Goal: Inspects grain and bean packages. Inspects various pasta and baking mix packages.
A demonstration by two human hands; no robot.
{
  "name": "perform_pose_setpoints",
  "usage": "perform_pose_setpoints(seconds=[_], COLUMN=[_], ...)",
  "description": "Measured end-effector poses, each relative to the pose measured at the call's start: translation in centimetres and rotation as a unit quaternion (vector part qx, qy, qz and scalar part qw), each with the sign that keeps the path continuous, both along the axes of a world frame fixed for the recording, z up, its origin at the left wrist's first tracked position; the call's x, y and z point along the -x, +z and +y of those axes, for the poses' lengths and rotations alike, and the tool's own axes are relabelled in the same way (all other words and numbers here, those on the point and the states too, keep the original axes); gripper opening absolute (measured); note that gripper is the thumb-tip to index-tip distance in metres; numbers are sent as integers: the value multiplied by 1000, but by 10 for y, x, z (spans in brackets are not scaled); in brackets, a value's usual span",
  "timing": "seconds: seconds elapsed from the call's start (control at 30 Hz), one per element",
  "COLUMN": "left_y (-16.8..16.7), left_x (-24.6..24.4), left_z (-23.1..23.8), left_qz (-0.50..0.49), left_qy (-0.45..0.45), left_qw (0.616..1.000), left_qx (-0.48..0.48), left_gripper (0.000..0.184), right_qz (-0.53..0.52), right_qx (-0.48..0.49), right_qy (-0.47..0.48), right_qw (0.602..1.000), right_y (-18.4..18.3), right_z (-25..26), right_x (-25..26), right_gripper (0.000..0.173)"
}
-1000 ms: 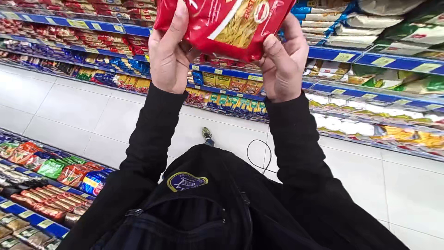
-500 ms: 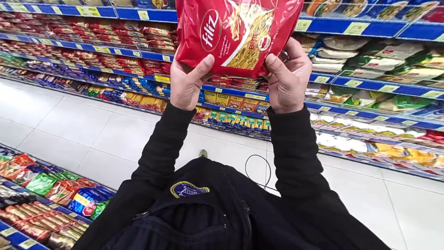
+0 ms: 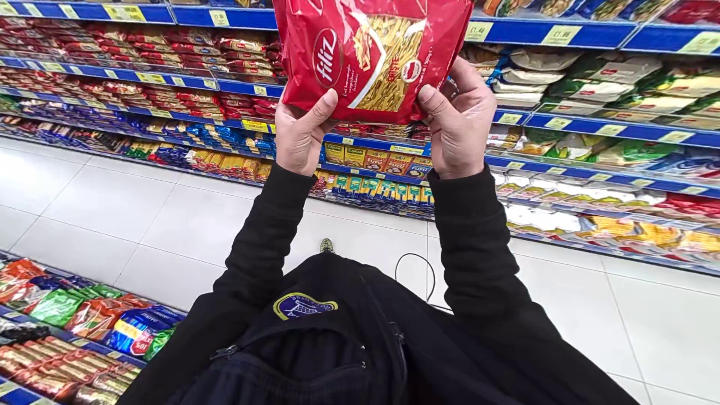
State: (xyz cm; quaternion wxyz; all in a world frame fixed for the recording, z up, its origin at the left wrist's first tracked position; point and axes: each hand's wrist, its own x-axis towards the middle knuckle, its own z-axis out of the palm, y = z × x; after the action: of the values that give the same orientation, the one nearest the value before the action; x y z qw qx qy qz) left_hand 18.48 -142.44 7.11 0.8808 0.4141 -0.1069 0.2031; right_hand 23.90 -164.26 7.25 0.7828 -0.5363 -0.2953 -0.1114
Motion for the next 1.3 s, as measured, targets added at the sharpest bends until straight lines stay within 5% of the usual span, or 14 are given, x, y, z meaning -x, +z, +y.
perform_pose_setpoints(seconds=[0.7, 1.3], left_y=[7, 14], left_x=[0, 4], left_z=[-26, -44], left_qz=[-7, 11], left_qy=[-11, -46], left_qw=[1000, 999], left_qx=[-11, 8], left_gripper=[48, 30], right_qz=[-7, -14], right_qx=[-46, -61], right_qy=[-31, -36], right_qw=[998, 997], right_y=[-5, -5], right_z=[-20, -32], right_x=[4, 6], right_gripper=[42, 40])
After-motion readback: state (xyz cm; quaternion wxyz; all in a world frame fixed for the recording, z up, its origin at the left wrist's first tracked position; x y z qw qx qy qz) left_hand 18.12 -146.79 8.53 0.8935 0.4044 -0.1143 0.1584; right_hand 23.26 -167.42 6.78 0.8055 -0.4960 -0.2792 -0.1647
